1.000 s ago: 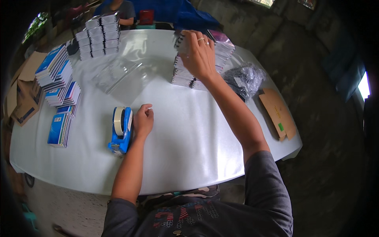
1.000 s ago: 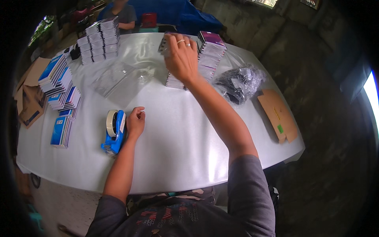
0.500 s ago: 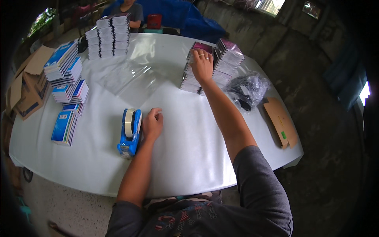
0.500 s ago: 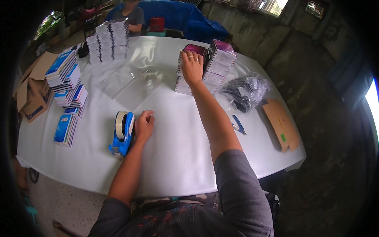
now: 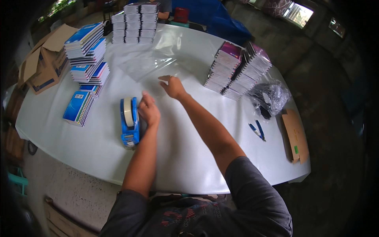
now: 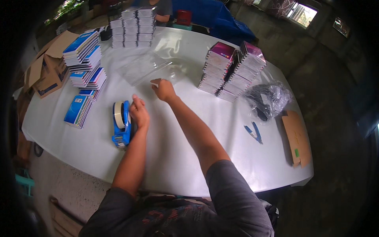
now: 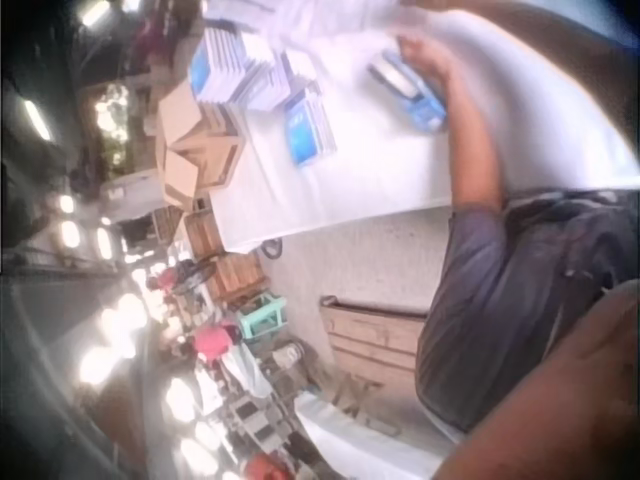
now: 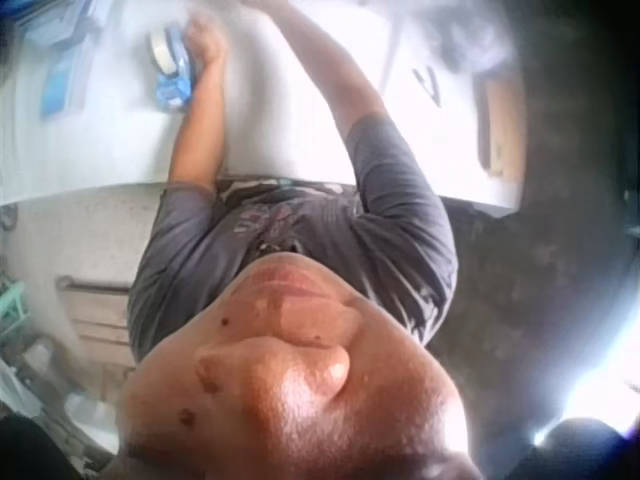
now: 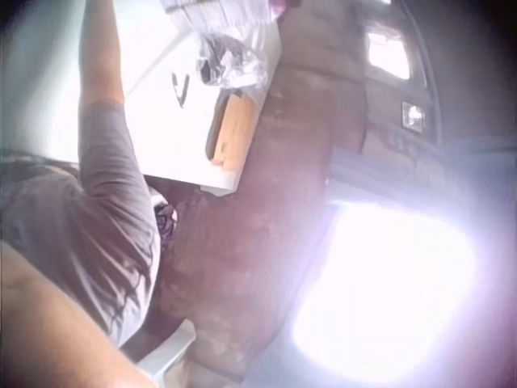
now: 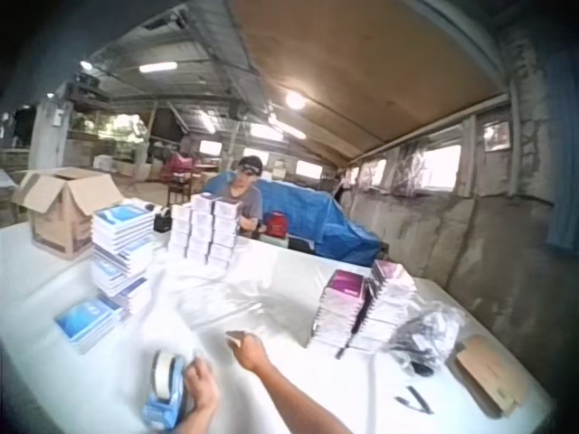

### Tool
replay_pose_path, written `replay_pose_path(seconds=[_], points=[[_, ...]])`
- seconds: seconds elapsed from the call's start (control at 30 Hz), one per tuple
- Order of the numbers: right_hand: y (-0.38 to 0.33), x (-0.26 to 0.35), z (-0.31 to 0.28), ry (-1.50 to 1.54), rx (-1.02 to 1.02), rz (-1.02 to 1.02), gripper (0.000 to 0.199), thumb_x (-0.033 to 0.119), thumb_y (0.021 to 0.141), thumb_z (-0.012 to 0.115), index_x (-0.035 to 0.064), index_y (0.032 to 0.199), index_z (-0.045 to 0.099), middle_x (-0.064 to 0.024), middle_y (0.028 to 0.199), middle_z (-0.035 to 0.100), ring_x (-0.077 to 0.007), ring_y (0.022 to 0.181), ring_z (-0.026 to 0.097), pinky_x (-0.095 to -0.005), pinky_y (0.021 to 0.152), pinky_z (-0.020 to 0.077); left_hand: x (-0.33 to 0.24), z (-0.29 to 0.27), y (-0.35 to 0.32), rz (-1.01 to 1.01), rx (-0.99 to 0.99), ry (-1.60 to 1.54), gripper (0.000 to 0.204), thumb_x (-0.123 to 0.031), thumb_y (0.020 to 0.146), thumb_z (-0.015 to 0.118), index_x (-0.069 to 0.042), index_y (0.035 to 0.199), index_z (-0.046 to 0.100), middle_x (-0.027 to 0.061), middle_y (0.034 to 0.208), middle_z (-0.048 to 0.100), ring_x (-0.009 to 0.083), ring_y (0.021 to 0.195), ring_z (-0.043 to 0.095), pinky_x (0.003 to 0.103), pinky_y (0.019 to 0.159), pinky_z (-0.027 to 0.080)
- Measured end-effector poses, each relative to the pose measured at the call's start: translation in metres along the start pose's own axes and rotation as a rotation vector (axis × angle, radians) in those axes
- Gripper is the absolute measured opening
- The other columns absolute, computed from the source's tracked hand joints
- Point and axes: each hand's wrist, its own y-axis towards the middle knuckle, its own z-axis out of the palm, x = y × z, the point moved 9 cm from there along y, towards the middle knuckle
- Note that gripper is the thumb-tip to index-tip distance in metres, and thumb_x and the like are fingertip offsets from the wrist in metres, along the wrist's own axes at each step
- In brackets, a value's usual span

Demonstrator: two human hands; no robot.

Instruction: The person places stacks of small notebooks into plastic bags by hand and seals the bags with adhesive tape using a blue tape dispenser.

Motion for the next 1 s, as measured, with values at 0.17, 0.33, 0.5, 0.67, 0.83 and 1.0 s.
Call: replay_pose_path(seconds=[0.17, 0.33, 0.5, 0.67, 0.83, 1.0], points=[[-0.026, -0.013, 0.034, 0.005, -0.008, -0.043, 0.022, 0.015, 0.078, 0.065, 0.0086, 0.099, 0.07, -0.0126, 0.107, 0.065, -0.0296, 0.097, 0.062, -0.035, 0.088, 0.0478, 0.01, -0.026, 0.027, -0.045, -0.118, -0.047, 0.056, -0.044, 0.096, 0.043, -0.004, 0.056, 0.047, 0.0033, 0.051, 0.045, 0.0131, 0.051, 0.042, 0.031, 0.051, 0.033], [-0.076, -0.037, 0.004, 0.261, -0.018, 0.095, 0.017, 0.004, 0.075, 0.064, 0.004, 0.092, 0.07, -0.0118, 0.103, 0.067, -0.029, 0.107, 0.058, -0.0342, 0.091, 0.0467, -0.015, -0.008, 0.018, 0.236, -0.01, -0.078, 0.027, -0.024, 0.09, 0.058, -0.003, 0.072, 0.058, 0.0059, 0.06, 0.055, 0.0163, 0.053, 0.05, 0.032, 0.056, 0.041], [-0.147, -0.044, -0.047, 0.356, -0.039, 0.185, 0.015, 0.005, 0.075, 0.063, 0.0011, 0.088, 0.069, -0.0125, 0.105, 0.067, -0.0321, 0.111, 0.056, -0.0372, 0.093, 0.045, -0.051, 0.02, -0.012, 0.539, 0.208, 0.155, 0.008, -0.012, 0.076, 0.068, -0.009, 0.082, 0.062, 0.0036, 0.077, 0.06, 0.0217, 0.071, 0.057, 0.034, 0.064, 0.046], [-0.205, -0.035, -0.088, 0.273, -0.006, 0.243, 0.018, 0.007, 0.072, 0.063, 0.0038, 0.089, 0.07, -0.0137, 0.104, 0.066, -0.0332, 0.106, 0.056, -0.0402, 0.096, 0.042, -0.057, 0.073, -0.073, 0.591, 0.711, 0.279, 0.022, -0.019, 0.075, 0.072, -0.01, 0.095, 0.066, 0.003, 0.088, 0.062, 0.0219, 0.084, 0.056, 0.033, 0.074, 0.047], [-0.214, -0.038, -0.118, -0.021, -0.169, 0.259, 0.018, 0.01, 0.07, 0.068, 0.0066, 0.088, 0.071, -0.0126, 0.106, 0.064, -0.0322, 0.103, 0.055, -0.0398, 0.092, 0.0437, -0.052, 0.092, -0.129, 0.67, 0.992, 0.489, 0.044, -0.041, 0.068, 0.077, -0.013, 0.101, 0.065, 0.0038, 0.108, 0.056, 0.0251, 0.103, 0.05, 0.037, 0.091, 0.04], [-0.216, -0.053, -0.116, -0.077, -0.098, 0.231, 0.02, 0.014, 0.07, 0.072, 0.0116, 0.089, 0.073, -0.0105, 0.108, 0.064, -0.0307, 0.104, 0.054, -0.0386, 0.091, 0.0449, -0.043, 0.095, -0.132, 0.706, 1.032, 0.608, 0.047, -0.046, 0.067, 0.077, -0.018, 0.103, 0.066, 0.0029, 0.115, 0.052, 0.0224, 0.112, 0.045, 0.039, 0.098, 0.031]])
